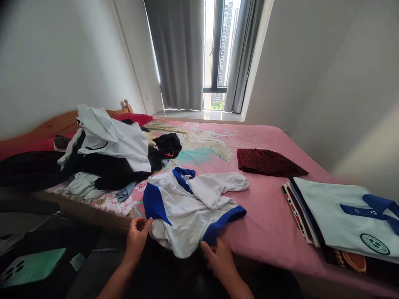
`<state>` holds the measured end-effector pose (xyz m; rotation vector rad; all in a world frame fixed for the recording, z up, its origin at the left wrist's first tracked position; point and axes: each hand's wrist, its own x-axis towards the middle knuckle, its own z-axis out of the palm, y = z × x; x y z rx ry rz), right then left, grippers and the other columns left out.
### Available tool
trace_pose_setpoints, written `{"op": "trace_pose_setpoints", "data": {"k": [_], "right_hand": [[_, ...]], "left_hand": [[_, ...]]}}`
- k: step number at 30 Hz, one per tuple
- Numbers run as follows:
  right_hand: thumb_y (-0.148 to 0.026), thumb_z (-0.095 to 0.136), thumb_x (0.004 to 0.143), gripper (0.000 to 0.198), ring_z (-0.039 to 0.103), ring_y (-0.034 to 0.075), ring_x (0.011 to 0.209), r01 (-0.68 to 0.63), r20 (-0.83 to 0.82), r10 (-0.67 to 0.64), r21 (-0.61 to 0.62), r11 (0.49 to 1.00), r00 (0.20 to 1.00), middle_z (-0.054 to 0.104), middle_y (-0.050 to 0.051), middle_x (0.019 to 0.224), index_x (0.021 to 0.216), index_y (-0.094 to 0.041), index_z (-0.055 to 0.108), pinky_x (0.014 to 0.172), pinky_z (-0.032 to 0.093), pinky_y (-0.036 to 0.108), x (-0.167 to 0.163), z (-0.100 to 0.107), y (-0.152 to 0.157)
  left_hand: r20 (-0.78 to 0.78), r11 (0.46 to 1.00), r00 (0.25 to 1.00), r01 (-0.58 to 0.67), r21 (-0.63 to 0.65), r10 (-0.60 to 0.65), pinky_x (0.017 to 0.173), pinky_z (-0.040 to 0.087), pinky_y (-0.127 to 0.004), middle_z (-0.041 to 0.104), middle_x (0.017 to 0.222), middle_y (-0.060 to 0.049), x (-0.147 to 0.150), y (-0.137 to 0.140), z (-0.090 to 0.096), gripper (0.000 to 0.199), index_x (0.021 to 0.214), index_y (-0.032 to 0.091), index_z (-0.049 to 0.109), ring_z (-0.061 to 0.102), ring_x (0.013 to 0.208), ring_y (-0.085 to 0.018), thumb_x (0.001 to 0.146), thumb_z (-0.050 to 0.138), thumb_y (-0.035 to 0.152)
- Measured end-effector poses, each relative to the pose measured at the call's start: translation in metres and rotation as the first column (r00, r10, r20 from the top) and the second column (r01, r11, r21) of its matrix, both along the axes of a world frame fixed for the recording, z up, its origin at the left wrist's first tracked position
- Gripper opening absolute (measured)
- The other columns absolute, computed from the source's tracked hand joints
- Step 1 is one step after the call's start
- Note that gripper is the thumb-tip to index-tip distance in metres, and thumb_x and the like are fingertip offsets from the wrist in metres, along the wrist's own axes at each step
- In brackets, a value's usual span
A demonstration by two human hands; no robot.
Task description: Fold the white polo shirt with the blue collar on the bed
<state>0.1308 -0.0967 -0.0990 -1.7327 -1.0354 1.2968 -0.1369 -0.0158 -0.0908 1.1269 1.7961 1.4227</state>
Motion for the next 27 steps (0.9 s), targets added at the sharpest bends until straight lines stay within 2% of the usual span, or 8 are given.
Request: {"op": "trace_pose_setpoints", "data": {"k": [3,8,13,15,19,22,24,27], "right_hand": [[-0.070,0.049,0.068,0.057,0.052,0.013,0.046,-0.007,-0.127,0.016,0.069,0.998,0.992,0.058,0.001,0.059,0.087,-0.016,0.050,0.037,0.034,0.021,-0.006,-0.002,0.010],[-0.069,0.056,0.067,0.052,0.048,0.011,0.044,0.201,-0.181,-0.179,0.114,0.973,0.967,0.052,-0.002,0.051,0.064,-0.018,0.049,0.044,0.040,0.023,0.056,0.019,0.009],[-0.061,0.068,0.063,0.049,0.057,0.015,0.057,0.406,-0.313,-0.365,0.076,0.911,0.877,0.060,-0.001,0.063,0.081,-0.017,0.055,0.052,0.049,0.026,0.100,0.039,0.012],[-0.057,0.070,0.064,0.049,0.058,0.015,0.059,0.432,-0.358,-0.380,0.075,0.899,0.853,0.060,-0.001,0.065,0.085,-0.017,0.054,0.051,0.050,0.025,0.100,0.039,0.019],[-0.052,0.071,0.064,0.058,0.053,0.013,0.052,0.555,-0.366,-0.478,0.143,0.819,0.799,0.057,-0.005,0.062,0.106,-0.020,0.047,0.044,0.045,0.022,0.084,0.034,0.026],[-0.050,0.067,0.071,0.056,0.044,0.009,0.047,0.656,-0.281,-0.593,0.327,0.680,0.754,0.049,-0.009,0.059,0.113,-0.023,0.041,0.042,0.039,0.019,0.064,0.030,0.015],[-0.048,0.063,0.076,0.039,0.049,0.010,0.055,0.537,-0.149,-0.534,0.457,0.709,0.832,0.052,-0.005,0.065,0.101,-0.021,0.049,0.049,0.043,0.021,0.046,0.028,0.001],[-0.040,0.057,0.083,0.021,0.058,0.016,0.073,0.124,0.142,-0.251,0.582,0.804,0.958,0.061,0.003,0.079,0.086,-0.019,0.058,0.065,0.049,0.026,0.016,0.024,-0.018]], "left_hand": [[-0.128,0.986,0.981,0.157,0.056,-0.149,0.087,0.045,-0.043,0.060,0.098,-0.010,-0.004,0.001,0.000,0.046,0.096,0.015,0.059,0.058,0.093,-0.026,0.065,0.063,0.049],[-0.405,0.868,0.799,0.496,0.028,-0.443,0.095,0.043,-0.042,0.061,0.107,-0.008,0.012,-0.004,0.006,0.030,0.098,0.020,0.065,0.056,0.104,-0.025,0.071,0.056,0.029],[-0.462,0.845,0.771,0.529,0.083,-0.437,0.086,0.046,-0.037,0.064,0.096,-0.008,0.038,-0.022,0.021,0.020,0.089,0.019,0.064,0.059,0.094,-0.022,0.081,0.057,0.035],[-0.465,0.768,0.718,0.629,0.117,-0.518,0.078,0.046,-0.032,0.064,0.084,-0.006,0.051,-0.032,0.027,0.018,0.081,0.018,0.062,0.059,0.083,-0.019,0.086,0.052,0.033],[-0.536,0.541,0.433,0.840,-0.051,-0.724,0.077,0.044,-0.030,0.065,0.081,-0.003,0.074,-0.047,0.027,0.012,0.080,0.020,0.064,0.059,0.081,-0.017,0.085,0.055,0.024],[-0.597,0.612,0.443,0.784,-0.105,-0.669,0.080,0.043,-0.033,0.065,0.090,-0.005,0.086,-0.047,0.020,0.011,0.088,0.018,0.064,0.058,0.087,-0.019,0.084,0.054,0.020],[-0.650,0.680,0.470,0.726,-0.100,-0.597,0.081,0.042,-0.035,0.063,0.093,-0.006,0.092,-0.042,0.019,0.012,0.092,0.018,0.062,0.056,0.089,-0.021,0.083,0.054,0.020],[-0.742,0.745,0.431,0.652,-0.137,-0.513,0.079,0.039,-0.038,0.061,0.095,-0.006,0.102,-0.028,0.025,0.016,0.094,0.021,0.063,0.053,0.090,-0.024,0.079,0.059,0.021]]}}
